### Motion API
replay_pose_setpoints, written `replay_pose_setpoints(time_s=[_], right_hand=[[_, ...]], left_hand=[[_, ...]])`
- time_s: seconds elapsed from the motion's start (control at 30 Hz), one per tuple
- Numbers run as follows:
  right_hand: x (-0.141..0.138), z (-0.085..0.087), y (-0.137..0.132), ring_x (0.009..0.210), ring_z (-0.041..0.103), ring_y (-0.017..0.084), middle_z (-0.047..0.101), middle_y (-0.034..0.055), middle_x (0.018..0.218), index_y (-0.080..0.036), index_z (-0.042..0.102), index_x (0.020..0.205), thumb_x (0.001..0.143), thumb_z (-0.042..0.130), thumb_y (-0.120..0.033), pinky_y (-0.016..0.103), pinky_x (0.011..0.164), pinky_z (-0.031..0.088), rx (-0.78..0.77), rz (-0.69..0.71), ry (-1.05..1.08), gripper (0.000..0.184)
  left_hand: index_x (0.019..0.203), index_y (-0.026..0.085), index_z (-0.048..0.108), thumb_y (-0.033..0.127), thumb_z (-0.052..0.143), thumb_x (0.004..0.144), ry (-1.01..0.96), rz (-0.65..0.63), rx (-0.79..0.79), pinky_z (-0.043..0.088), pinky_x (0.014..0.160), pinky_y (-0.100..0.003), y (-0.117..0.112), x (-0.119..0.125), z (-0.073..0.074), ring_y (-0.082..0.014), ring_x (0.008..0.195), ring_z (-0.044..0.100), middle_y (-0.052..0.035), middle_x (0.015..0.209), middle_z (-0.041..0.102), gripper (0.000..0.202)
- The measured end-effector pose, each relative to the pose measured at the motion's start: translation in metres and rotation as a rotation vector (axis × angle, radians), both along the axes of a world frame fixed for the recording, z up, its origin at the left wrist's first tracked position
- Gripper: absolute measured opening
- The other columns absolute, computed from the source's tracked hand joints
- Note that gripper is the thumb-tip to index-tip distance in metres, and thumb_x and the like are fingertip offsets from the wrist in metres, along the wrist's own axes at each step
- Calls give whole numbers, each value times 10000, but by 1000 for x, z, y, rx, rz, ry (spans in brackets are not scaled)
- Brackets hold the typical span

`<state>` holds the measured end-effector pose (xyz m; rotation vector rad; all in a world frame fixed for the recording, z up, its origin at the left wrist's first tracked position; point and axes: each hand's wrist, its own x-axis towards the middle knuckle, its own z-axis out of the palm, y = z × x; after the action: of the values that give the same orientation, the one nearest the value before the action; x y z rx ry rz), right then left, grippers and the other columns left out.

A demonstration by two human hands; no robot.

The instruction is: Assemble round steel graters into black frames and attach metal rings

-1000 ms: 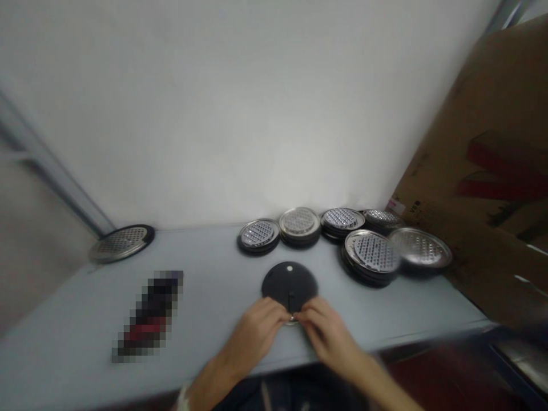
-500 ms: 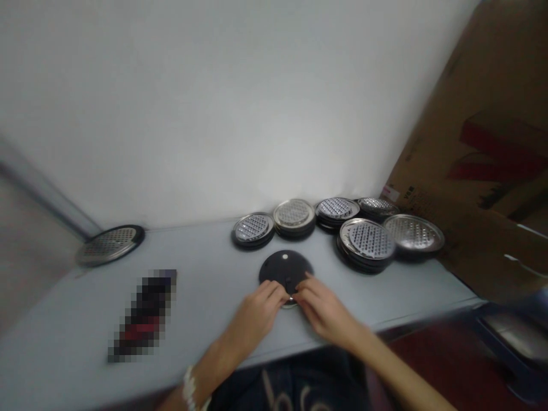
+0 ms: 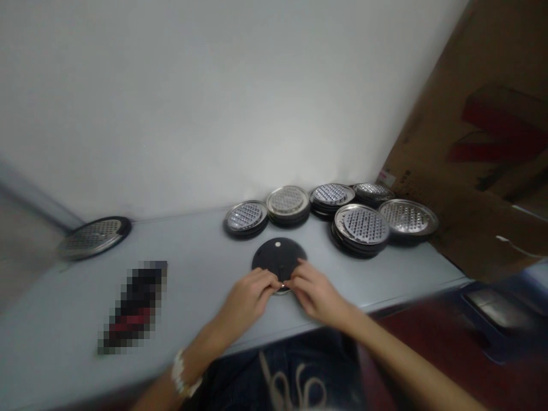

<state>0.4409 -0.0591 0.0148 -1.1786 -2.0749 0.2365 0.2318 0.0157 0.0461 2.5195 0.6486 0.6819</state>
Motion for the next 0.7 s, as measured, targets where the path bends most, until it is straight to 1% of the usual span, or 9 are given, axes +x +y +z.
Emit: replay_pose_setpoints(time_s=[0.13,0.4,0.5,0.6,0.7], right_hand=[[0,0,0,966,615,211,629,58,944,-219,665,1076,977,446,-99,516,1159,386,3,-1,-29,269],[5,1,2,988,611,209,613,67,977,-213,678,1121,982,432,-86,529,1173,375,-14,44,-3,310],[8,4,3,990,611,218,617,73,967,-209,681,1109,984,430,-89,523,1155,402,-14,54,10,306],[12,6,3,1026,607,231,638,80,970,-204,665,1074,993,437,-101,507,1122,441,-29,58,36,262],[14,6,1,1071,599,245,651,86,983,-208,628,1067,1000,448,-114,510,1089,466,-30,56,50,214]], left_hand=[[887,209,694,103,544,937,-12,2,7,517,888,-339,1,0,-5,-203,885,661,-39,901,746,191],[913,213,757,113,598,928,-8,-12,8,536,845,-318,7,-2,-11,-195,886,676,-39,930,760,189],[901,215,767,119,618,924,8,17,28,534,812,-303,5,1,-12,-192,874,670,-38,921,749,179],[904,223,772,115,627,923,23,63,70,531,789,-301,0,6,-13,-192,859,655,-31,897,736,182],[931,229,764,146,646,927,28,120,85,542,802,-320,-8,10,-12,-198,870,650,-27,906,722,144]])
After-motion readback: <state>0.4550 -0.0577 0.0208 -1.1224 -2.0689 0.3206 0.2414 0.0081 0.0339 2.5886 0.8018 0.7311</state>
